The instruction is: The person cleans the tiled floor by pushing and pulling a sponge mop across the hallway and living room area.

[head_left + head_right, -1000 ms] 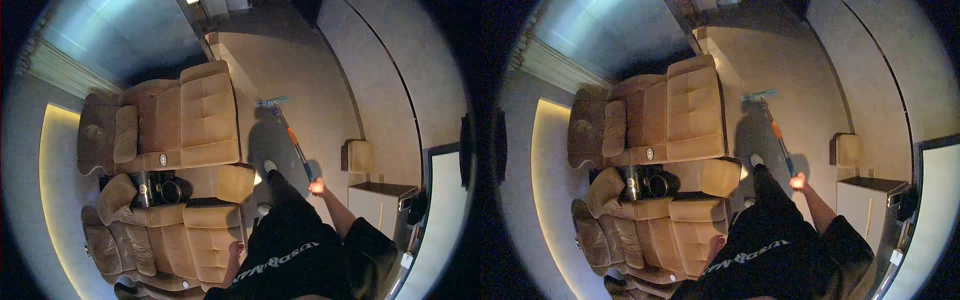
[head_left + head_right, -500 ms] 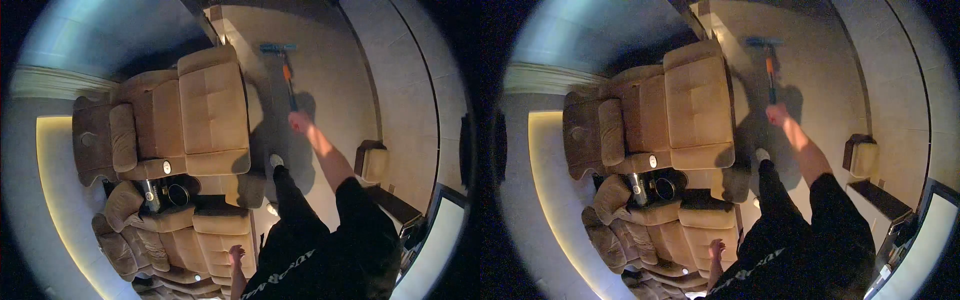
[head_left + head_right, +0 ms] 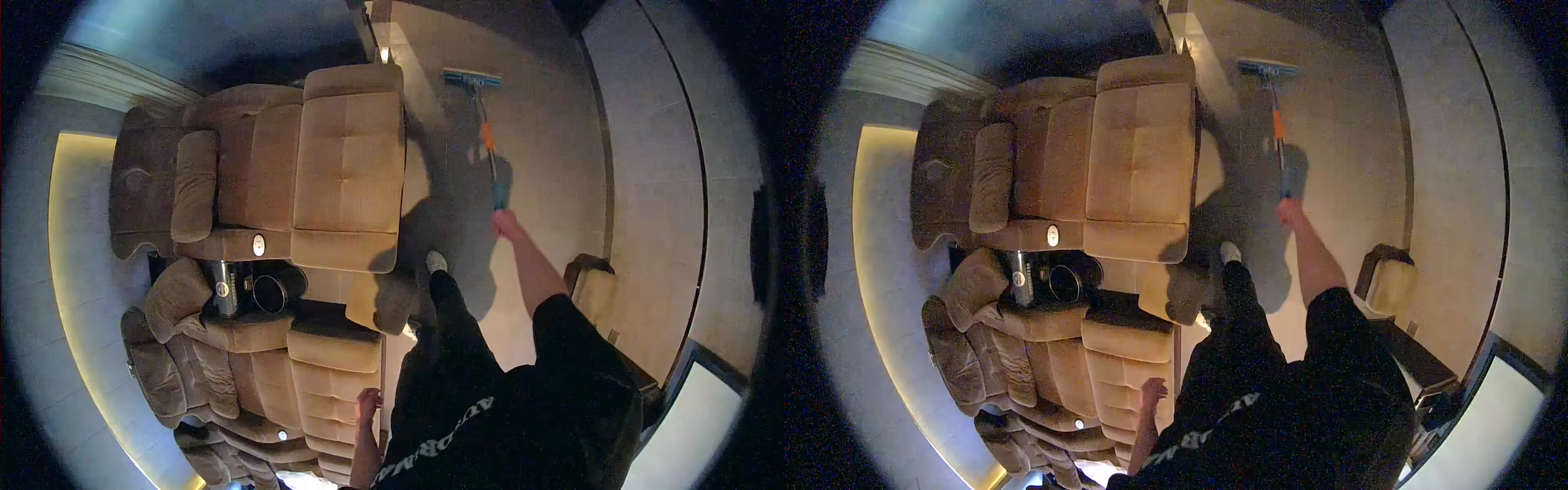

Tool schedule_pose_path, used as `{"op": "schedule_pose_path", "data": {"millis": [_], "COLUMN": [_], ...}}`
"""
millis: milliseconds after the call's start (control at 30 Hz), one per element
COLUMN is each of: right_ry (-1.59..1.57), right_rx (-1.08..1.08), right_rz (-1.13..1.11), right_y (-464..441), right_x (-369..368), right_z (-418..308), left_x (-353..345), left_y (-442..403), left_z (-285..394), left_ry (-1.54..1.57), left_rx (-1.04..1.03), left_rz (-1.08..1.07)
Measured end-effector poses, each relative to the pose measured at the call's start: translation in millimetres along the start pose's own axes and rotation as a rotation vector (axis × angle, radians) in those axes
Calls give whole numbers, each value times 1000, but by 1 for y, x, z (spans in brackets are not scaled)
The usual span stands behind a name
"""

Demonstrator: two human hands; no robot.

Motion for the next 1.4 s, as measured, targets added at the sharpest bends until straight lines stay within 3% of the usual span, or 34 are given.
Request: {"op": "schedule_pose_path", "data": {"millis": [67,133,200,267,367,467,567,667,733,867,933,1000,1067,1133,1200,1233,1300,1333,1367,1400], "right_ry": [182,-52,175,56,-2,-135,-84,154,99,-93,-41,-6,35,-262,-262,-258,-546,-470,-398,-523], "right_rx": [-106,-27,-120,-79,-314,-293,-96,-167,-175,-88,205,210,200,145,62,26,92,89,70,196], "right_rz": [-28,-239,-68,-48,3,-102,-1,268,317,321,182,151,141,45,77,86,-219,-110,0,-131], "right_y": [60,76,133,196,253,287,296,280,270,227,181,119,23,-39,-91,-117,-201,-199,-206,-236], "right_x": [-24,-39,-55,-62,-66,-71,-74,-66,-66,-64,-36,-18,18,25,27,28,24,13,5,-1], "right_z": [29,103,123,137,168,195,200,171,155,93,53,-1,-80,-137,-217,-250,-323,-374,-404,-424], "left_x": [13,14,30,45,55,70,86,92,94,81,63,41,-6,-40,-77,-98,-139,-151,-173,-195], "left_y": [-3,6,-5,-26,-25,-30,-50,-48,-51,-56,-53,-53,-85,-102,-125,-131,-152,-167,-164,-150], "left_z": [-40,-51,-78,-102,-103,-110,-126,-119,-114,-116,-117,-100,-71,-40,24,67,153,178,218,268], "left_ry": [5,50,41,117,122,260,257,305,358,439,460,463,122,20,150,125,103,-42,0,28], "left_rx": [68,36,117,64,-13,-130,-129,-29,-27,-31,-28,-88,107,305,485,309,45,109,-10,-130], "left_rz": [-5,3,17,-84,-143,-160,-116,-68,-29,34,17,-50,-162,-186,-130,-65,2,44,1,-41]}}
Point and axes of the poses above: each hand's wrist, its own y-axis away from the middle knuckle, its own x-axis out of the back of the hand, z = x × y, the point moved 4 cm from there along -y, towards the middle knuckle, and after that the axes turned 1 degree about -x, right-handed, at the moved point
